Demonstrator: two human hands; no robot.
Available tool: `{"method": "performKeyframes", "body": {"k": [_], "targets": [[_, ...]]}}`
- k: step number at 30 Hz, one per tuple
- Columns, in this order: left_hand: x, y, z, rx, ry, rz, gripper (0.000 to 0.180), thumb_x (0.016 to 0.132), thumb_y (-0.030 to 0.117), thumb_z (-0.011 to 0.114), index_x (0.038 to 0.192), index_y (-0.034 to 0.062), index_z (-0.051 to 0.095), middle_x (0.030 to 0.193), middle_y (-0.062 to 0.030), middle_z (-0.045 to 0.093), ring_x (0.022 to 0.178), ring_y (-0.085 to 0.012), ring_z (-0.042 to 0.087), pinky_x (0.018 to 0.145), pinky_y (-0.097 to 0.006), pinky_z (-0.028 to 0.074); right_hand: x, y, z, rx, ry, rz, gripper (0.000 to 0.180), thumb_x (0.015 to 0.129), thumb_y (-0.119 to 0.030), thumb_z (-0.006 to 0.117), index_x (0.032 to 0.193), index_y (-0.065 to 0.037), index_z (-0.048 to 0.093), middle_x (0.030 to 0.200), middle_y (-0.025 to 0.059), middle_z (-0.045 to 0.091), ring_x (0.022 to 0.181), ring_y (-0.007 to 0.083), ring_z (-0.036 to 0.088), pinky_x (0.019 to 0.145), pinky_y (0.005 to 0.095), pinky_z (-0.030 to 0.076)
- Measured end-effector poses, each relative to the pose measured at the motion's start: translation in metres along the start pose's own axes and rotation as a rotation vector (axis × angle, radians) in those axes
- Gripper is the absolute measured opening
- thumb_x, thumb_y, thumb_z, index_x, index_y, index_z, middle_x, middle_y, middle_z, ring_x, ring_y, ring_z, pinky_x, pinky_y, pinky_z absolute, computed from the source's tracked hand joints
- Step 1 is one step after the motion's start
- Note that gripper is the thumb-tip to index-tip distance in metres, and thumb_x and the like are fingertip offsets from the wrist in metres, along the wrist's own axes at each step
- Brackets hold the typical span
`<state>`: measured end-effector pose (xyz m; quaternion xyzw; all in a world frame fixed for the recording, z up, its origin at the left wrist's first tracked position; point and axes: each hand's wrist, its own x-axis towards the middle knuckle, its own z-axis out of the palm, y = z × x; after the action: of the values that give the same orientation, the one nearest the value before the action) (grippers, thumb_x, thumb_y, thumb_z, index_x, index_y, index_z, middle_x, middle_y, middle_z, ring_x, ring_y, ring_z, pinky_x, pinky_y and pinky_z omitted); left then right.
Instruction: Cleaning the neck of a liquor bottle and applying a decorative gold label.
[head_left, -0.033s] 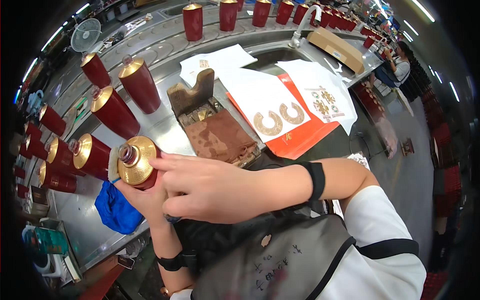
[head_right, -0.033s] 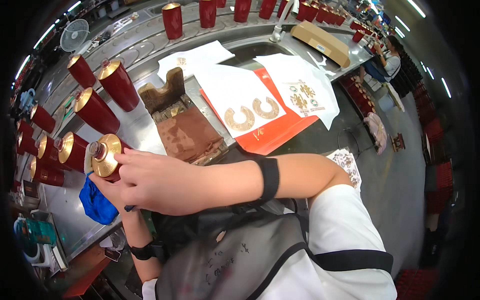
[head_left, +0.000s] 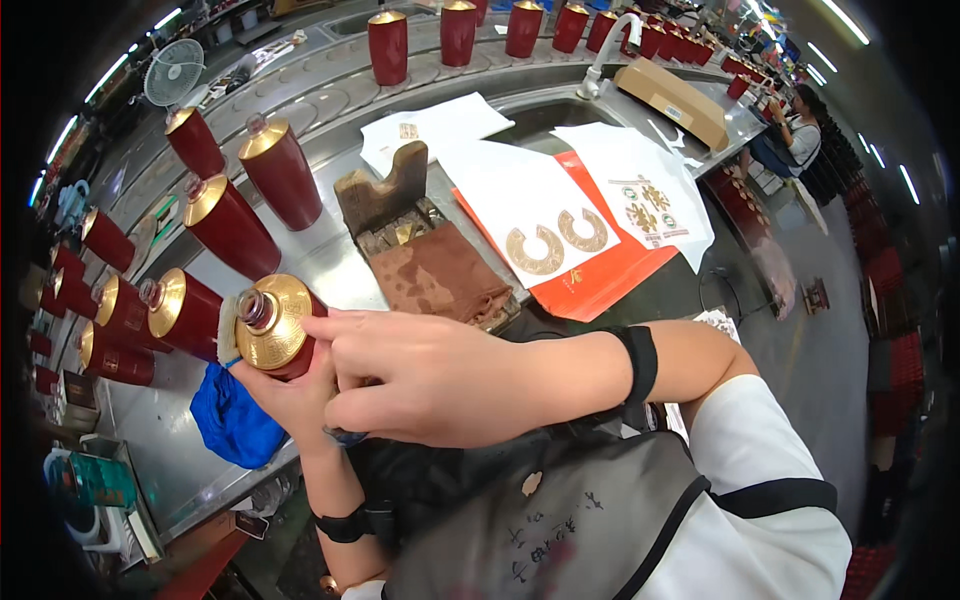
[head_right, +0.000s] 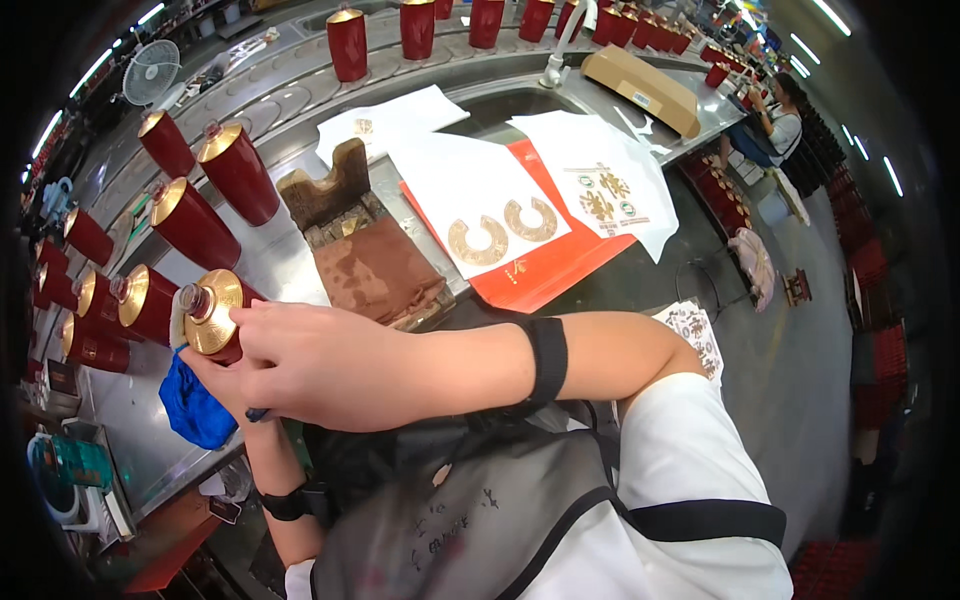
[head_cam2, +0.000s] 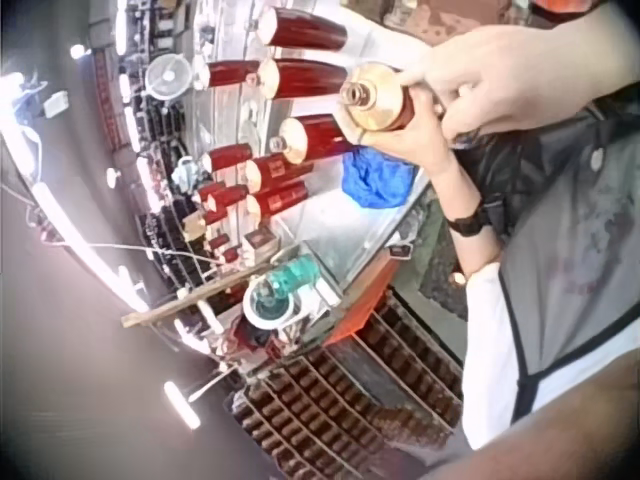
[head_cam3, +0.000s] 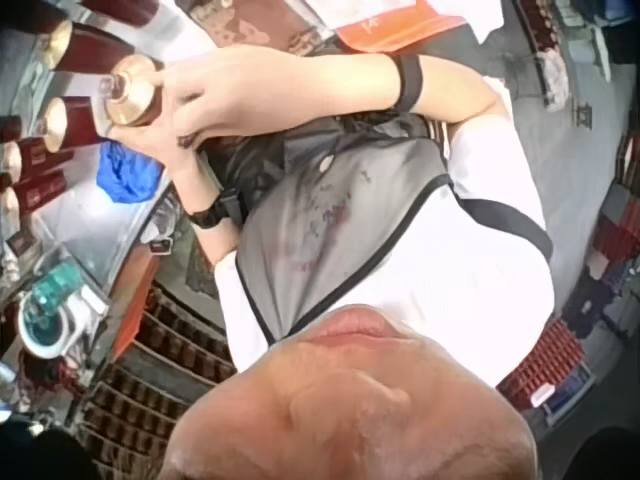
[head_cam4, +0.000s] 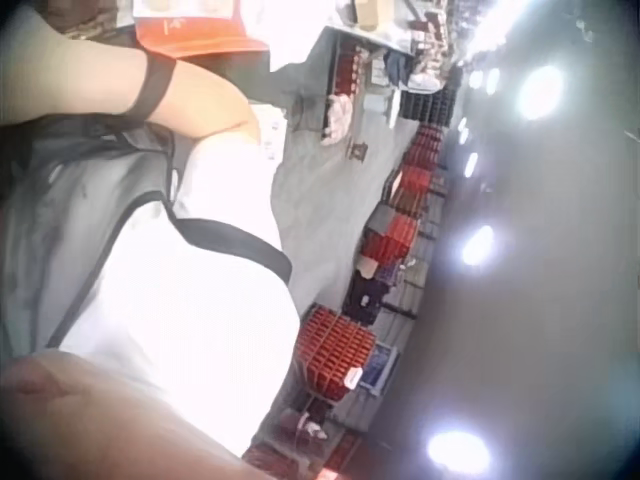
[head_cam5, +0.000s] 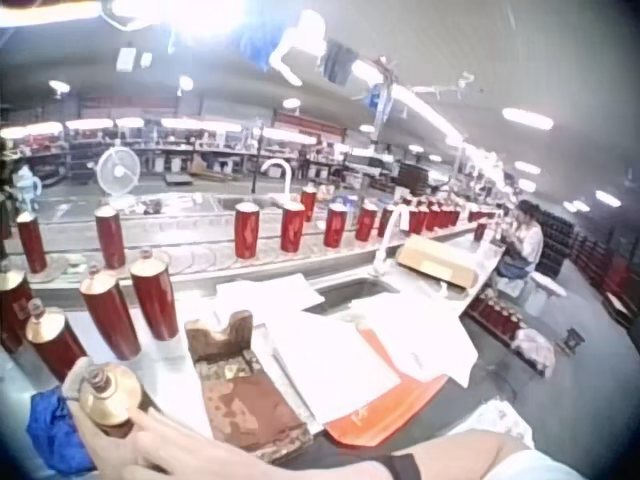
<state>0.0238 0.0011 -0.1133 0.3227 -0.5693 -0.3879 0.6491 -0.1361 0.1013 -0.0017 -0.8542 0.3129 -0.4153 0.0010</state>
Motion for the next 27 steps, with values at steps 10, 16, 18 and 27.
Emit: {"method": "performKeyframes", "body": {"k": [10, 16, 18, 27], "targets": [[-0.002, 0.009, -0.002, 0.341, 0.000, 0.135, 0.057, 0.080, 0.009, 0.081, 0.124, 0.0004, 0.044, 0.119, -0.0121, 0.059, 0.104, -0.0176, 0.060, 0.093, -0.033, 0.049, -0.026, -0.027, -0.034, 0.188, -0.042, 0.152, 0.010, 0.087, -0.008, 0.065, 0.095, -0.005, 0.061, 0.095, 0.0099, 0.055, 0.100, 0.0318, 0.061, 0.090, 0.0418, 0.051], [0.005, 0.017, -0.015, 0.211, -0.151, -0.017, 0.074, 0.083, 0.011, 0.075, 0.143, -0.0001, 0.034, 0.137, -0.0133, 0.049, 0.123, -0.0222, 0.052, 0.106, -0.035, 0.041, -0.035, -0.023, -0.043, 0.155, -0.019, 0.166, 0.014, 0.084, -0.007, 0.068, 0.096, -0.005, 0.063, 0.097, 0.0104, 0.057, 0.104, 0.0312, 0.060, 0.095, 0.0435, 0.050], [0.009, 0.025, -0.016, 0.189, -0.215, 0.095, 0.083, 0.080, 0.008, 0.074, 0.149, 0.0003, 0.029, 0.142, -0.0144, 0.046, 0.129, -0.0230, 0.047, 0.110, -0.036, 0.036, -0.035, -0.022, -0.045, 0.187, -0.051, 0.186, 0.020, 0.080, -0.006, 0.071, 0.100, -0.006, 0.064, 0.096, 0.0102, 0.057, 0.103, 0.0308, 0.060, 0.098, 0.0428, 0.049], [0.017, 0.050, -0.005, 0.159, -0.292, 0.063, 0.087, 0.077, 0.005, 0.077, 0.150, 0.0014, 0.029, 0.145, -0.0172, 0.045, 0.131, -0.0254, 0.047, 0.111, -0.037, 0.037, -0.037, -0.003, -0.052, 0.200, -0.031, 0.167, 0.026, 0.080, -0.006, 0.072, 0.105, -0.007, 0.064, 0.099, 0.0116, 0.058, 0.101, 0.0315, 0.060, 0.090, 0.0417, 0.050]]}}
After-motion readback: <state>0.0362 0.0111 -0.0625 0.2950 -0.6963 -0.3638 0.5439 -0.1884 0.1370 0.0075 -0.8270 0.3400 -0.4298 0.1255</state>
